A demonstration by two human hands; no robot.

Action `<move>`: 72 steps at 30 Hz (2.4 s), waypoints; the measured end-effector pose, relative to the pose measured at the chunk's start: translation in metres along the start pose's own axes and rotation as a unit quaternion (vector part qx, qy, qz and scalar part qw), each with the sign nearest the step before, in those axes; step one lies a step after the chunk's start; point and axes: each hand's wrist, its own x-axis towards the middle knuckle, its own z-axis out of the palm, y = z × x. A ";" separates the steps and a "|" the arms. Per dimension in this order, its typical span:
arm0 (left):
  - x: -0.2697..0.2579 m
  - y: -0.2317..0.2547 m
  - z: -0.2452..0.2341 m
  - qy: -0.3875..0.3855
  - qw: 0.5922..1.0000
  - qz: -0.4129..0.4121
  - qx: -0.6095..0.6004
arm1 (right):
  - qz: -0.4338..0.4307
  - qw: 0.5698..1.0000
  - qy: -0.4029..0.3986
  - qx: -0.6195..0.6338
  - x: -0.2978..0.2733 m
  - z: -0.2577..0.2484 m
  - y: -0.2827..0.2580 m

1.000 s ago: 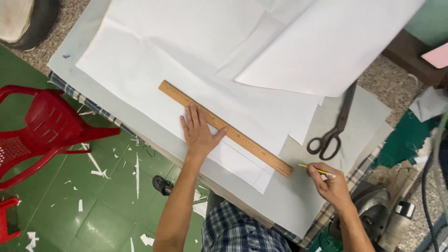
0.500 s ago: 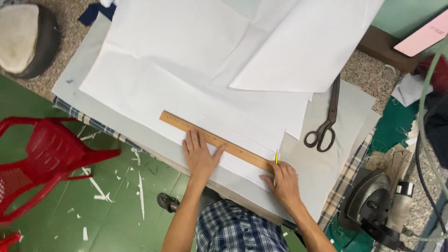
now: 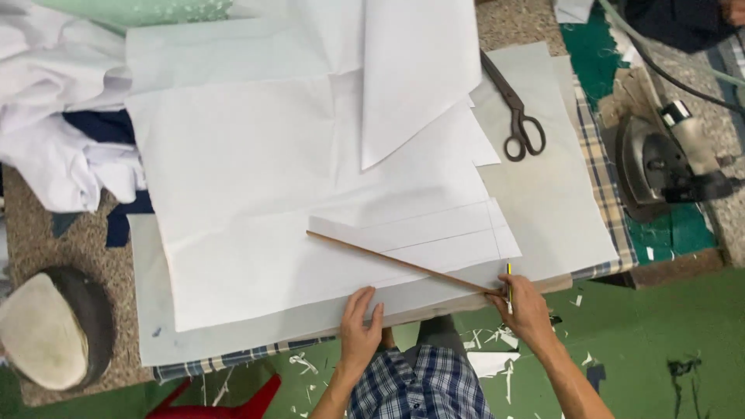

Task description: The person uses a wooden ruler and a yellow pencil to draw a grid of straight lines on a large piece of white fabric laid out on a table. They repeatedly reposition the ruler to create intersecting horizontal and vertical lines across the fabric surface.

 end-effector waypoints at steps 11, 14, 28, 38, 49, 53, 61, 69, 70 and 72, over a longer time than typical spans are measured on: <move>-0.004 0.034 0.025 -0.128 0.910 -0.169 -0.357 | 0.131 0.953 0.029 0.273 -0.105 0.068 -0.094; 0.034 0.045 -0.018 -0.098 0.935 -0.151 -0.307 | 0.081 0.941 0.080 0.320 -0.093 0.059 -0.125; 0.159 -0.002 -0.169 -0.250 0.958 0.014 0.140 | 0.036 0.919 0.339 0.198 -0.114 0.100 -0.208; 0.188 -0.049 -0.117 -0.307 0.899 0.235 0.207 | 0.043 0.908 0.378 0.176 -0.117 0.105 -0.264; 0.190 -0.057 -0.112 -0.169 0.904 0.246 0.307 | 0.112 0.871 0.430 0.209 -0.083 0.092 -0.253; 0.204 -0.068 -0.102 -0.140 0.892 0.323 0.284 | 0.086 0.866 0.451 0.201 -0.063 0.077 -0.252; 0.227 -0.047 -0.097 -0.233 0.881 0.283 0.300 | 0.058 0.864 0.437 0.242 -0.027 0.064 -0.247; 0.221 -0.023 -0.096 -0.279 0.871 0.200 0.352 | 0.088 0.874 0.400 0.261 -0.011 0.061 -0.256; 0.221 -0.022 -0.096 -0.279 0.871 0.199 0.352 | 0.088 0.874 0.399 0.261 -0.009 0.063 -0.256; 0.221 -0.020 -0.096 -0.284 0.876 0.177 0.348 | 0.075 0.876 0.387 0.277 -0.003 0.066 -0.255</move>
